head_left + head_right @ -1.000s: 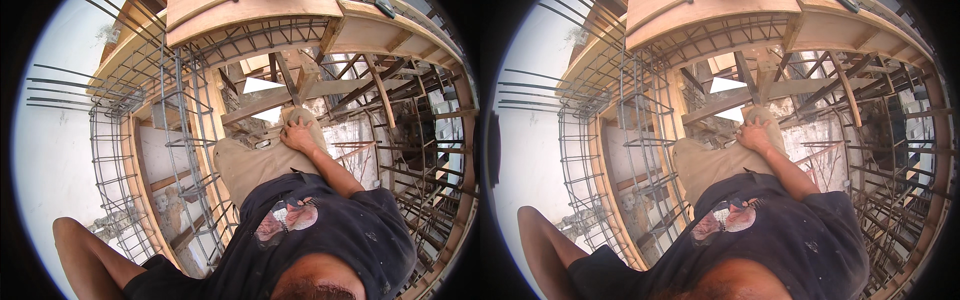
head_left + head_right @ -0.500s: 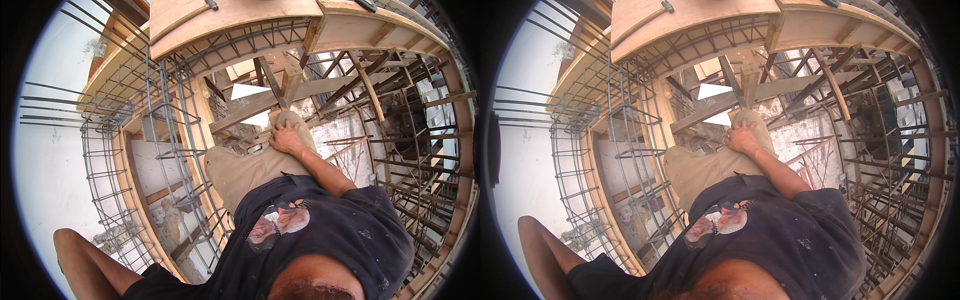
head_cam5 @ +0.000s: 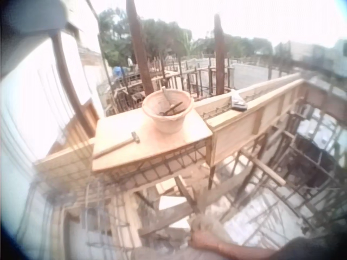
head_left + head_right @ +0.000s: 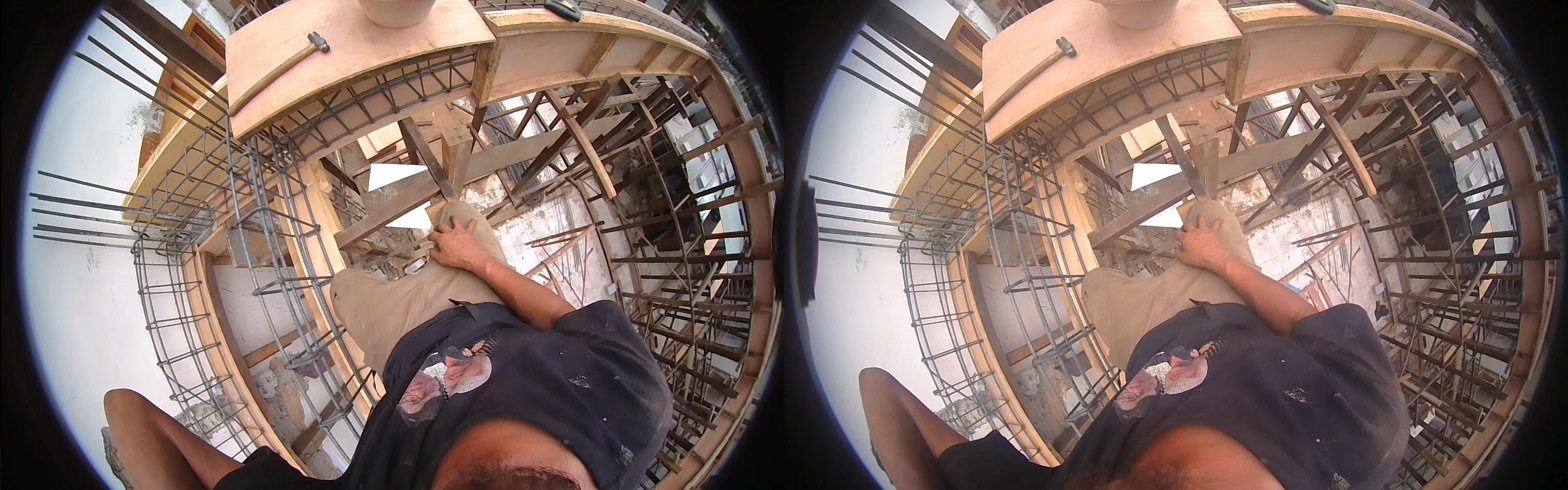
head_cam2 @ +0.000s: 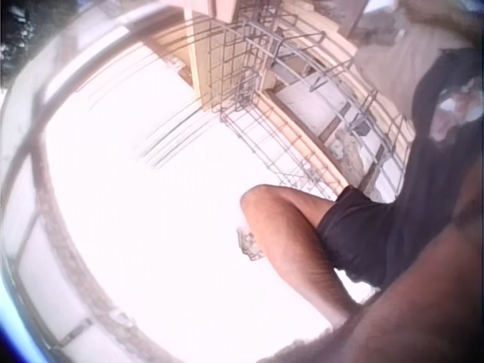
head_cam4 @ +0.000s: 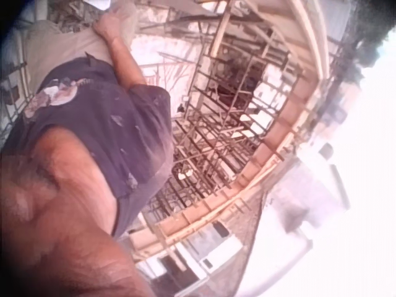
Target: The person constructs wooden formwork at a construction site. They position a wooden block against steel reinforcement bars, hammer a nail into the wood, use a hand saw to cut a wooden plank, and move a bucket containing various tools.
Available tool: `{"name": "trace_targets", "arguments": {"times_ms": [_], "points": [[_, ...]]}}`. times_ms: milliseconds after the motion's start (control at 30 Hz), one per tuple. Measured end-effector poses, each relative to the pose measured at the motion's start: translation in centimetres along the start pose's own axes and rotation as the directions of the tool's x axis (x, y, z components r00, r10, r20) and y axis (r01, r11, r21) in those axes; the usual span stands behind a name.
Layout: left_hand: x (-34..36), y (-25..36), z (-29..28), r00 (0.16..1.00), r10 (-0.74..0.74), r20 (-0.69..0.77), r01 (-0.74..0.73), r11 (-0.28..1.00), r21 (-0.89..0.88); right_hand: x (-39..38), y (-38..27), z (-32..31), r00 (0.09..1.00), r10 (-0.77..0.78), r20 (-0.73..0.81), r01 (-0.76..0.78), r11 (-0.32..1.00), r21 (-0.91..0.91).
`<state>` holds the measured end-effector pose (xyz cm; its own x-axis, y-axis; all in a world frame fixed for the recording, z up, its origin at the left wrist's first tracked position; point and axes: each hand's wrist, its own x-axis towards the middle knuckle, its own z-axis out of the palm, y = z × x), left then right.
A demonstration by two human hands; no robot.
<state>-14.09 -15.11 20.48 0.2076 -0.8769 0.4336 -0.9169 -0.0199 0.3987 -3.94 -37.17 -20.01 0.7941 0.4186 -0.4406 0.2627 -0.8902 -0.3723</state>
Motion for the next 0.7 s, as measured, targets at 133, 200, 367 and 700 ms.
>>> {"name": "trace_targets", "arguments": {"times_ms": [133,200,367,700], "points": [[0.8,-1.5,-0.4,0.999,0.048,0.02,-0.048,0.998,-0.036,-0.5,3.4,-3.8,0.989,-0.015,-0.145,0.103,0.774,0.625],[1.6,-2.1,-1.0,0.997,0.077,0.023,-0.076,0.995,-0.061,-1.4,5.4,-7.0,0.943,0.081,-0.322,0.239,0.509,0.827],[2.9,-6.7,-3.2,0.956,0.286,-0.064,-0.29,0.891,-0.35,-2.6,12.0,-19.2,0.753,0.202,-0.626,0.349,0.684,0.64],[9.6,-39.2,20.1,0.604,-0.791,-0.099,0.79,0.576,0.21,8.4,28.0,-42.3,0.316,0.085,-0.945,-0.047,0.996,0.074]]}}
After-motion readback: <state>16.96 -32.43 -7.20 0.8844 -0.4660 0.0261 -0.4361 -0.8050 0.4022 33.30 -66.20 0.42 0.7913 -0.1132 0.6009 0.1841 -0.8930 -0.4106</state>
